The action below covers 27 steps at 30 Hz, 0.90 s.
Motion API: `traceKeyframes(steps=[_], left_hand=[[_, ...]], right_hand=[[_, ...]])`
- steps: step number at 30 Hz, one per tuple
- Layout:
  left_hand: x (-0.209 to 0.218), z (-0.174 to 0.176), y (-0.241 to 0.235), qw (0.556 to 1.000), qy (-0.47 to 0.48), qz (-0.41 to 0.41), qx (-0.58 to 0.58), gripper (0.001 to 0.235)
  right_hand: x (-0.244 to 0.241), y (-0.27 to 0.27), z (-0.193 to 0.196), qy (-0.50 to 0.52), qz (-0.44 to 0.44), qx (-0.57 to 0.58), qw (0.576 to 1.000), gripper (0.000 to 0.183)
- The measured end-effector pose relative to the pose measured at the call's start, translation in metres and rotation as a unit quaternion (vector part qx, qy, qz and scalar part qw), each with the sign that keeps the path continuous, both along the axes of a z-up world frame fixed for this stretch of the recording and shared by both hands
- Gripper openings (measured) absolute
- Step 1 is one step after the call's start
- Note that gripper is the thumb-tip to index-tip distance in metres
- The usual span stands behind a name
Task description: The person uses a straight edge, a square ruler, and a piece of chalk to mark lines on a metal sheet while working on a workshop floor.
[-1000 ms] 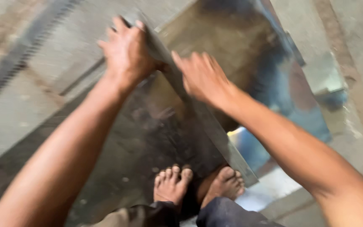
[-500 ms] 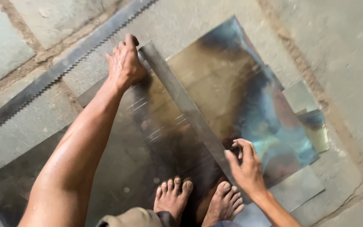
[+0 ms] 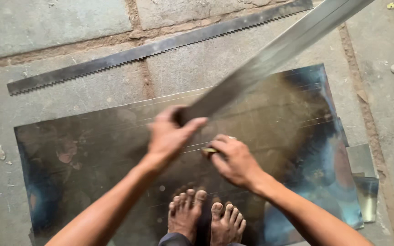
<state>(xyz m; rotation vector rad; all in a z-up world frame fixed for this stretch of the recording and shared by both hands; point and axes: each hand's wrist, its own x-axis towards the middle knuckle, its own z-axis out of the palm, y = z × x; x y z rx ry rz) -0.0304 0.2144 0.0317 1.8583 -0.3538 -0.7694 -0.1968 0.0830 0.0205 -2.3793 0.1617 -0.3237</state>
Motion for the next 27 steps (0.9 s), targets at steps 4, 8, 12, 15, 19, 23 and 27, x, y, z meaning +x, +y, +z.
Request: traceKeyframes(steps=[4,8,12,15,19,23,27], left_hand=[[0.046,-0.077,0.112,0.945,-0.273,-0.004,0.182,0.057],[0.069,-0.131,0.194,0.901,-0.376,-0.031,0.215,0.053],[0.120,-0.140,0.191,0.878,-0.437,-0.124,0.155,0.049],[0.154,-0.131,0.160,0.872,-0.444,-0.167,0.123,0.047],[0.159,-0.107,0.142,0.868,-0.424,-0.216,0.139,0.051],[0.160,-0.101,0.137,0.836,-0.428,-0.260,0.224,0.055],[0.171,-0.110,0.141,0.797,-0.447,-0.295,0.278,0.061]], right_hand=[[0.045,-0.006,0.000,-0.040,-0.017,-0.092,0.995,0.045],[0.077,-0.044,-0.043,-0.004,-0.063,-0.213,0.975,0.072],[0.092,-0.064,-0.077,0.077,-0.123,-0.104,0.984,0.062],[0.096,-0.067,-0.090,0.034,-0.176,-0.065,0.982,0.061],[0.096,-0.065,-0.091,-0.004,-0.195,-0.051,0.980,0.062],[0.094,-0.067,-0.094,-0.018,-0.202,-0.054,0.978,0.060],[0.096,-0.065,-0.097,-0.013,-0.204,-0.053,0.977,0.061]])
